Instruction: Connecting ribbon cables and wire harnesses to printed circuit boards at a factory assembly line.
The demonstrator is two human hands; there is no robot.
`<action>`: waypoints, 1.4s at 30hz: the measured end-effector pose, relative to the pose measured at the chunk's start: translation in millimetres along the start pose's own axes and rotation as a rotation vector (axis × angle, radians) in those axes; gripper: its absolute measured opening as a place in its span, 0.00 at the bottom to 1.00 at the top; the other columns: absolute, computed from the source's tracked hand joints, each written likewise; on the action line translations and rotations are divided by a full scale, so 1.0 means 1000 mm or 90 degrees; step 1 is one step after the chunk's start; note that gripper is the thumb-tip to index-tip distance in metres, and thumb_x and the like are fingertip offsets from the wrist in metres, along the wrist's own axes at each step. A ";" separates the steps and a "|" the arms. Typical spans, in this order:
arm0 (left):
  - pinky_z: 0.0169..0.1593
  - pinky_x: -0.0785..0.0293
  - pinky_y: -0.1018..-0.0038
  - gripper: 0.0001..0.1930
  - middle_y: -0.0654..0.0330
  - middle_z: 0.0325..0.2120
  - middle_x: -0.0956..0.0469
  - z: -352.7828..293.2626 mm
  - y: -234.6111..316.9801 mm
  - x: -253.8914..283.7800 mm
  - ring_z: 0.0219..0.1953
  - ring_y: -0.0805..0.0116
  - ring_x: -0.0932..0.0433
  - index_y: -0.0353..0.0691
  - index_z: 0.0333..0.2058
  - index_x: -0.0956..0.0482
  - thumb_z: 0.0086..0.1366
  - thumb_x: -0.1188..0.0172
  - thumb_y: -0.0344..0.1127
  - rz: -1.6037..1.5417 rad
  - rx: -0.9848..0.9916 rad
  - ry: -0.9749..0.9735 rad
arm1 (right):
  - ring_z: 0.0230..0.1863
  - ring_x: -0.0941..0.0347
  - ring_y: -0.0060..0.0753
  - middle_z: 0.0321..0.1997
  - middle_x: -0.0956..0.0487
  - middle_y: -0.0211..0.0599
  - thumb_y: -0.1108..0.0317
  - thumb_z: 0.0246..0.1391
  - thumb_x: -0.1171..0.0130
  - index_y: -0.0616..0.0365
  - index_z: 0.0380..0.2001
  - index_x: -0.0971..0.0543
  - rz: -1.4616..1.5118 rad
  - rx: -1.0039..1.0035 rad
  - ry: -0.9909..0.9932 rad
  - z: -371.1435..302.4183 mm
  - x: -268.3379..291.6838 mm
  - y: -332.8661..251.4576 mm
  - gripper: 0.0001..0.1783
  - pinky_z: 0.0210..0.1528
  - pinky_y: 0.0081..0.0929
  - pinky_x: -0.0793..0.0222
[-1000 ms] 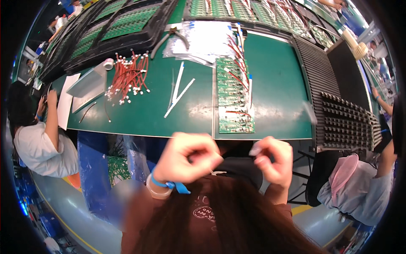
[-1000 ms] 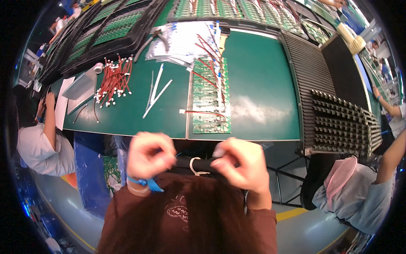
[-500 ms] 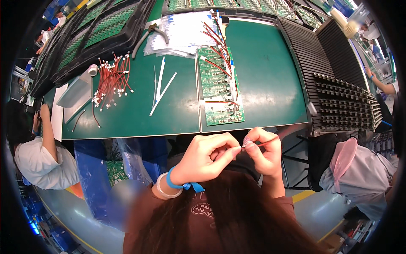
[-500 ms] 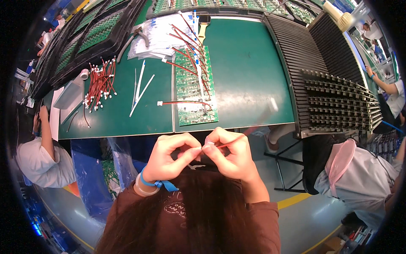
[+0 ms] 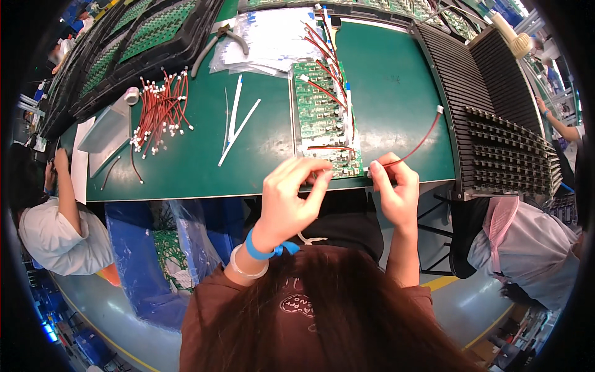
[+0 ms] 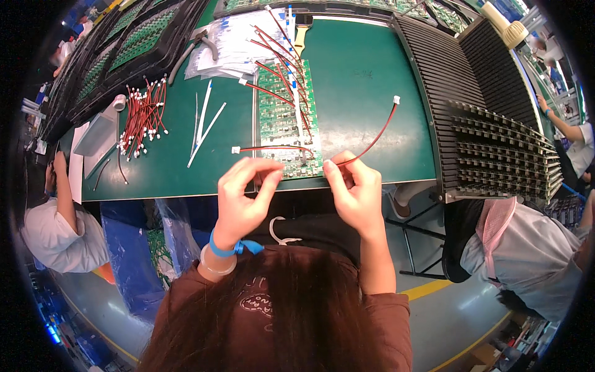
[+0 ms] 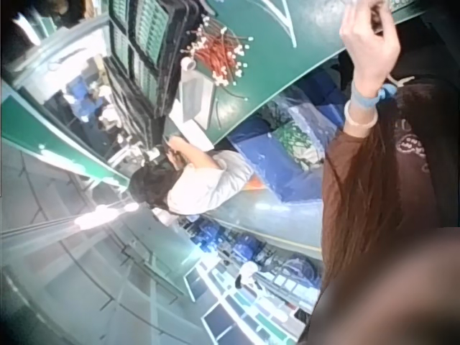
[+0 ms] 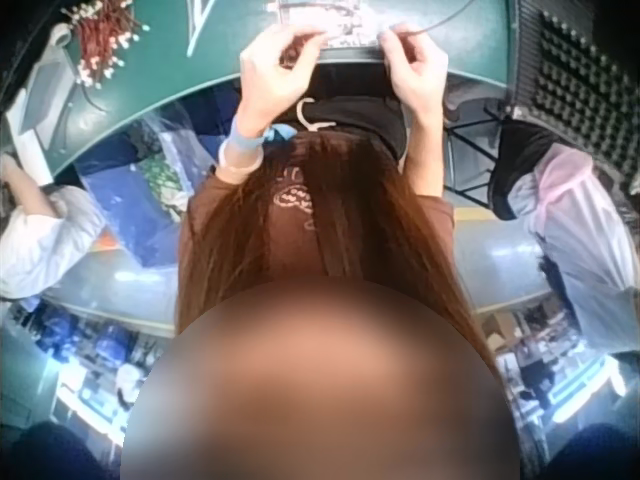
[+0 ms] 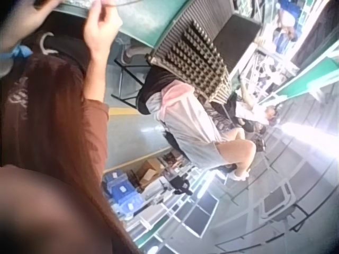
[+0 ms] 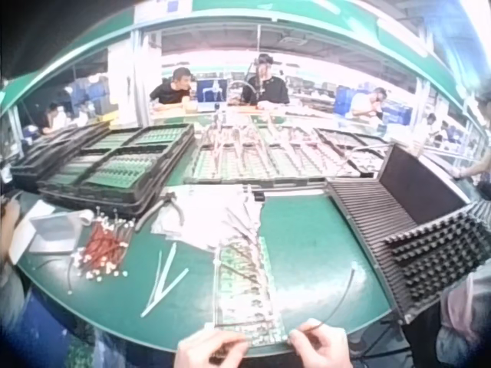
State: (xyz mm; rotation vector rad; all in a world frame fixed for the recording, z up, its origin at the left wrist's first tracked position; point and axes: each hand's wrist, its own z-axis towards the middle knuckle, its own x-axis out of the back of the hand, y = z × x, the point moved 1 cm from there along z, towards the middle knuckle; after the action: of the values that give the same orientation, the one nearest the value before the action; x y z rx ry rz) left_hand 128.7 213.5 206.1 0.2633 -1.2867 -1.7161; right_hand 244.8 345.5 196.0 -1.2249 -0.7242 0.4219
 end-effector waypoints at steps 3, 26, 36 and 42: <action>0.31 0.34 0.72 0.07 0.59 0.20 0.27 0.007 -0.017 0.003 0.25 0.61 0.30 0.37 0.28 0.24 0.46 0.41 0.25 0.055 -0.071 0.009 | 0.15 0.47 0.07 0.12 0.36 0.20 0.73 0.51 0.47 0.64 0.21 0.30 0.039 -0.023 -0.010 0.003 -0.005 0.001 0.08 0.16 0.12 0.52; 0.39 0.35 0.69 0.18 0.59 0.29 0.30 0.005 -0.022 0.007 0.33 0.61 0.32 0.38 0.34 0.26 0.40 0.34 0.33 0.138 -0.038 -0.110 | 0.10 0.39 0.31 0.09 0.36 0.31 0.72 0.44 0.45 0.57 0.18 0.32 -0.411 0.181 -0.074 0.008 -0.008 -0.021 0.07 0.15 0.26 0.44; 0.41 0.37 0.68 0.18 0.60 0.29 0.31 0.005 -0.023 0.008 0.35 0.61 0.32 0.39 0.35 0.27 0.42 0.36 0.32 0.119 -0.052 -0.111 | 0.08 0.46 0.21 0.08 0.39 0.31 0.77 0.45 0.46 0.61 0.16 0.33 -0.413 0.237 -0.052 0.010 -0.011 -0.023 0.08 0.13 0.20 0.51; 0.41 0.37 0.68 0.18 0.61 0.30 0.31 0.005 -0.024 0.008 0.35 0.61 0.32 0.39 0.35 0.27 0.42 0.37 0.33 0.113 -0.056 -0.115 | 0.09 0.40 0.30 0.09 0.37 0.32 0.74 0.43 0.45 0.58 0.17 0.32 -0.397 0.161 -0.070 0.010 -0.006 -0.025 0.07 0.14 0.25 0.47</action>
State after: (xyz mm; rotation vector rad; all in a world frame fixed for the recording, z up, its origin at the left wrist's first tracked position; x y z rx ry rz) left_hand 108.4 210.6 191.0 -0.0566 -1.3182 -1.6679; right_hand 231.5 341.1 219.5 -0.6915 -1.0651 0.0570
